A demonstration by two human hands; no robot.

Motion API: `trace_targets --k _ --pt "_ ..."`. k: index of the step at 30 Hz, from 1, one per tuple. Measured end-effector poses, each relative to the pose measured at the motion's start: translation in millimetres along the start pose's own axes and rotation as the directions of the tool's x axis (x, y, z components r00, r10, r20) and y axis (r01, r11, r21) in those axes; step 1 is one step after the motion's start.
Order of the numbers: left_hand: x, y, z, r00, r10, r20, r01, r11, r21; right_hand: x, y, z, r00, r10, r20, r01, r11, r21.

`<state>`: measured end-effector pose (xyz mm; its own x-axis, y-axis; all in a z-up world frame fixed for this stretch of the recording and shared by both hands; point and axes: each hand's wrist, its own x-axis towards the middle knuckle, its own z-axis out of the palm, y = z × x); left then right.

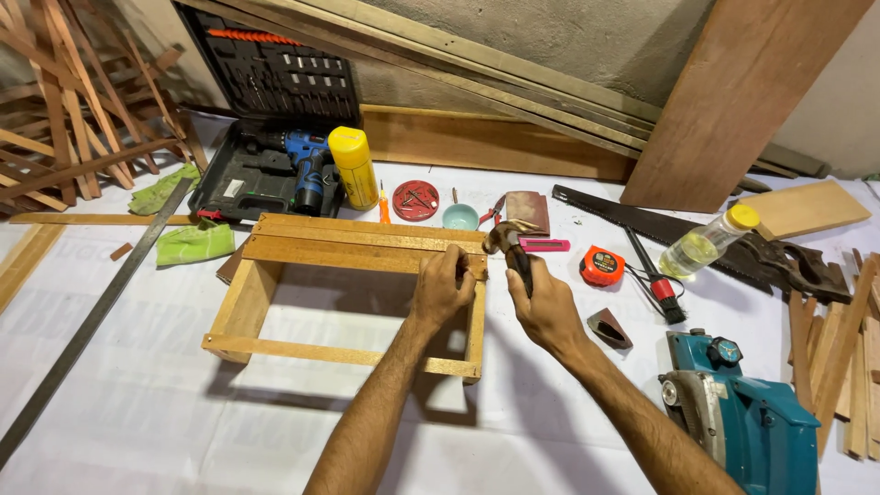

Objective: The person assembles a wooden frame on a work table. They take nails from a red container, position thin wood slats across the frame, and hammer the nails in to fasten the slats, then reposition the frame and add another slat.

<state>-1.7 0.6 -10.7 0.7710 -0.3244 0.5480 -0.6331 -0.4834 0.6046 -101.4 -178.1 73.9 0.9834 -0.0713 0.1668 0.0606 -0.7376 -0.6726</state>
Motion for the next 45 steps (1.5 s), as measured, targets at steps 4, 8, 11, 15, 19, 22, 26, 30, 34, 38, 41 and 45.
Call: trace_targets --k 4,8,11,15,19,22,26,30,34,38,41,45 --pt "2.5 10.6 -8.9 0.999 0.028 -0.03 -0.028 1.0 -0.001 0.0 5.7 3.1 0.986 -0.089 -0.141 0.098 0.993 0.062" --pt "5.3 11.2 -10.5 0.999 0.036 -0.029 -0.037 0.999 -0.024 5.2 3.0 -5.1 0.994 0.009 0.11 0.0 0.997 -0.082" --pt "7.1 11.0 -12.8 0.999 0.037 -0.028 -0.038 0.999 -0.033 7.0 2.2 -7.4 0.996 0.055 0.077 -0.054 0.998 -0.016" --pt "4.1 13.6 -11.2 0.999 0.024 0.028 -0.024 1.0 0.016 7.6 21.1 -10.2 0.977 0.214 0.019 -0.214 0.967 0.14" --pt "7.5 30.7 -17.5 0.986 0.15 0.067 -0.157 0.979 0.13 2.0 67.7 15.2 0.982 0.154 -0.113 -0.157 0.987 -0.017" --pt "12.5 39.8 -19.0 0.981 0.188 0.049 -0.193 0.97 0.15 -5.5 99.2 37.7 0.978 0.149 -0.145 -0.169 0.976 -0.139" --pt "15.5 32.6 -2.1 0.987 0.078 0.143 -0.113 0.961 0.254 -11.4 122.3 59.4 0.985 0.069 -0.158 -0.106 0.965 -0.241" --pt "17.2 32.8 8.3 0.993 0.012 0.113 -0.047 0.948 0.313 -13.0 118.8 69.8 0.986 0.13 -0.104 -0.157 0.937 -0.312" --pt "18.2 43.0 3.5 0.996 0.005 0.085 -0.025 0.971 0.238 -14.5 113.9 73.9 0.987 0.103 -0.123 -0.142 0.918 -0.37" --pt "16.7 43.2 5.0 0.996 -0.011 0.088 -0.012 0.966 0.257 -16.8 110.9 74.4 0.99 0.079 -0.116 -0.12 0.909 -0.399" --pt "14.9 41.7 6.0 0.996 -0.018 0.091 -0.006 0.965 0.263 -16.3 113.4 74.8 0.991 0.103 -0.089 -0.13 0.902 -0.412" --pt "14.7 40.2 3.2 0.994 -0.039 0.104 0.012 0.968 0.252 -12.6 118.9 77.0 0.985 0.167 -0.039 -0.167 0.878 -0.45"
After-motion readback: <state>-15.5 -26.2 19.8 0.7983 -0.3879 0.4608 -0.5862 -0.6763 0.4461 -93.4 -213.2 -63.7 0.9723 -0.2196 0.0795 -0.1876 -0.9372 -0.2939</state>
